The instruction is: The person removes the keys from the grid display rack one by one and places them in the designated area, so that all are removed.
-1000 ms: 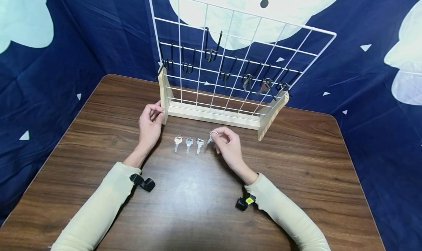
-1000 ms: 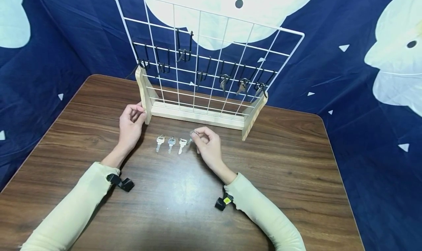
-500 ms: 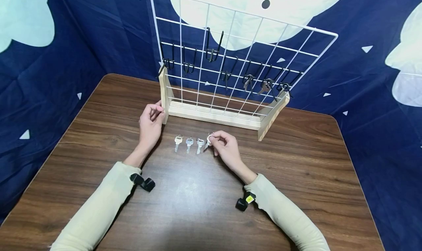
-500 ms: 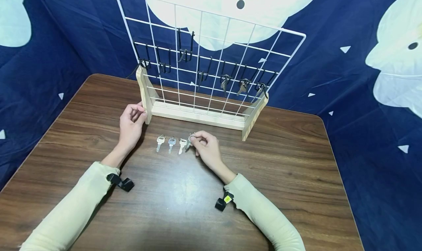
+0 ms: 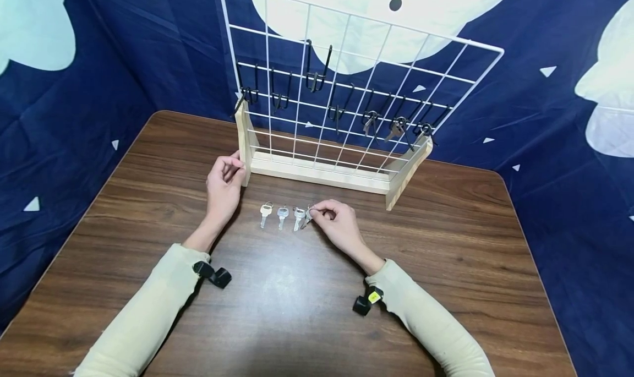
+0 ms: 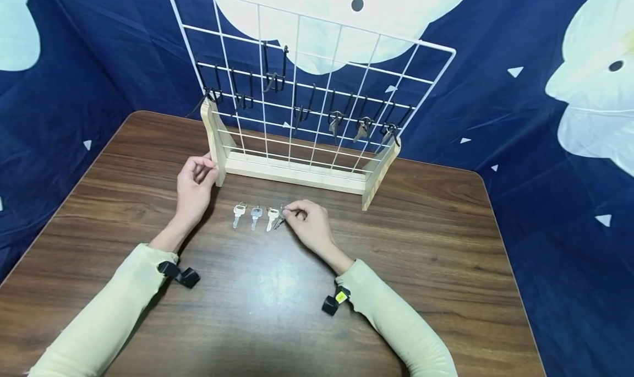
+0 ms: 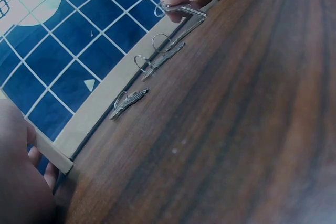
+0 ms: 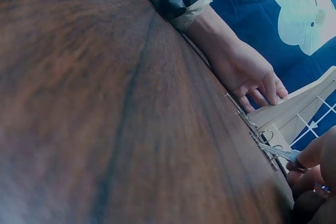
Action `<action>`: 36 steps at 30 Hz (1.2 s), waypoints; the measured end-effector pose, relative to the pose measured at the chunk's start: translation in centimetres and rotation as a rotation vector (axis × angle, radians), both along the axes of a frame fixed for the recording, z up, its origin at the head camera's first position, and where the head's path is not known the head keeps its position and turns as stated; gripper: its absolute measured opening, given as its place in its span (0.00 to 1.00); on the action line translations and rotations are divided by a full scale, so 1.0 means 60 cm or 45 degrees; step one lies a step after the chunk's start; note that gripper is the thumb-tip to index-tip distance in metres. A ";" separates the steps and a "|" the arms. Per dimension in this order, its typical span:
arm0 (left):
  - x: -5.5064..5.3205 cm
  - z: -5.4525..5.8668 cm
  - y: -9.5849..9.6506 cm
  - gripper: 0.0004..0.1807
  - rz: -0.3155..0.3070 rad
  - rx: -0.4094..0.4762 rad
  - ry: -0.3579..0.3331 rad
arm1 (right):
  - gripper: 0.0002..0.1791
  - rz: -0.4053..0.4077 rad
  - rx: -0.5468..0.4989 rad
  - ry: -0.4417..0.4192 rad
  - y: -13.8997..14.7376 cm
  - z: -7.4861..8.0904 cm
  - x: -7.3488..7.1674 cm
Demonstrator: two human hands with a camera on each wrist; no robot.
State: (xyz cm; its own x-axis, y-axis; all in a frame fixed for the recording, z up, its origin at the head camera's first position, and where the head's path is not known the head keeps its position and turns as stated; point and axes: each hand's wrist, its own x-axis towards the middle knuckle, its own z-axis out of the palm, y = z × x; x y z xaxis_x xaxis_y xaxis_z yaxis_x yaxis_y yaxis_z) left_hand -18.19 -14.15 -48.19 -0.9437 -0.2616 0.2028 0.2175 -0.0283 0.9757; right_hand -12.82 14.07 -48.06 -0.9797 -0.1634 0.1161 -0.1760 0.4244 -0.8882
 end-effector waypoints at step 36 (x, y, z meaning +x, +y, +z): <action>0.001 0.002 0.002 0.05 0.003 0.010 -0.006 | 0.07 0.000 0.085 0.086 0.007 0.002 -0.004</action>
